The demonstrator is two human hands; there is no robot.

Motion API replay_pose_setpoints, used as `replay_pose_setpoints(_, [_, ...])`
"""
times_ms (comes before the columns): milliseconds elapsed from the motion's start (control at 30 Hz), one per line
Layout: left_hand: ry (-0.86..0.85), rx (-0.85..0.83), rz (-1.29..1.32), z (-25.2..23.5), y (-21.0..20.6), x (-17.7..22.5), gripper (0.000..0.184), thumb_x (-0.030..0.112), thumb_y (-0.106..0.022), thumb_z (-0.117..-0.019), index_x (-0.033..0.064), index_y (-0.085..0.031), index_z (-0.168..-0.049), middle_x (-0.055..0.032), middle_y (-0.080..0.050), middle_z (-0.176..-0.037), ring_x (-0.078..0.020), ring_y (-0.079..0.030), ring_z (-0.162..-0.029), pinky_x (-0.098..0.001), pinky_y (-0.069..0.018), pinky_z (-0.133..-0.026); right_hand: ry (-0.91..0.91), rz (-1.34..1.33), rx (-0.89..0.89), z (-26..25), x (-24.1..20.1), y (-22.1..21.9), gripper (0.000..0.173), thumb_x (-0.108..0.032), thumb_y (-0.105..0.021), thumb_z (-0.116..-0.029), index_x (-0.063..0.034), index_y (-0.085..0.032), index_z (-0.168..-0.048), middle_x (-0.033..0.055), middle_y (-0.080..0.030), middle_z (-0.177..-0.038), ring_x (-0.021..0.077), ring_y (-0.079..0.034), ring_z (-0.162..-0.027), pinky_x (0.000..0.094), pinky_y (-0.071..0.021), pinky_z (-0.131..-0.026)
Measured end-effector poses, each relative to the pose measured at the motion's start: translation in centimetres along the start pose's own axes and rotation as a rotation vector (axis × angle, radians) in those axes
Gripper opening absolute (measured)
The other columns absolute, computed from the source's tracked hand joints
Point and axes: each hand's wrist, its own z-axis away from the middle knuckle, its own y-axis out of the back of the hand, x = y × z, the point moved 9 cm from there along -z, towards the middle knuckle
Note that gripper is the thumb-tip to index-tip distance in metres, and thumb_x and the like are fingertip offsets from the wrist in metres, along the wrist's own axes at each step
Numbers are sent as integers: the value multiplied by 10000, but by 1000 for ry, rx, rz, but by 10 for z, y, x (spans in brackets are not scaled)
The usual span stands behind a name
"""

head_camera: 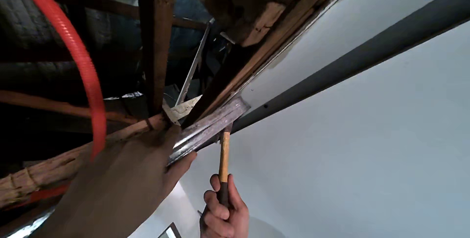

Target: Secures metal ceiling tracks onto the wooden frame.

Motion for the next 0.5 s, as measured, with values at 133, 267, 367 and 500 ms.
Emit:
replay_pose_setpoints(133, [6,20,-19,1,3,1,613,685,-483,-947,210,-691,-1273,-29,-651,-749,-263,-667,-633,-444,-522,-483,-43,-80,15,1,2,-19,395,-494,-500,-1040,-114,-604,-1065,-50,-583,-669,60,-554,-429,196,-486,-394])
replay_pose_setpoints(267, [2,33,-16,0,6,2,611,662,-494,-942,181,-704,-1255,-45,-664,-792,-264,-672,-663,-447,-526,-507,-12,-15,9,2,1,-21,405,-517,-516,-1030,-122,-594,-1071,-28,-594,-699,76,-577,-463,211,-497,-416])
replay_pose_setpoints(367, [36,-8,-51,1,6,-1,637,685,-483,-951,189,-694,-1291,-36,-653,-765,-254,-665,-647,-430,-533,-507,-8,-94,80,4,6,-9,408,-497,-501,-1043,-103,-609,-1060,-27,-600,-710,70,-578,-466,201,-500,-423])
replay_pose_setpoints(500, [31,16,-53,-1,8,3,627,676,-487,-954,188,-689,-1291,-57,-665,-798,-277,-673,-674,-470,-541,-532,-23,-14,32,3,-13,-35,388,-479,-510,-1037,-112,-628,-1088,-39,-590,-670,67,-560,-438,212,-489,-398])
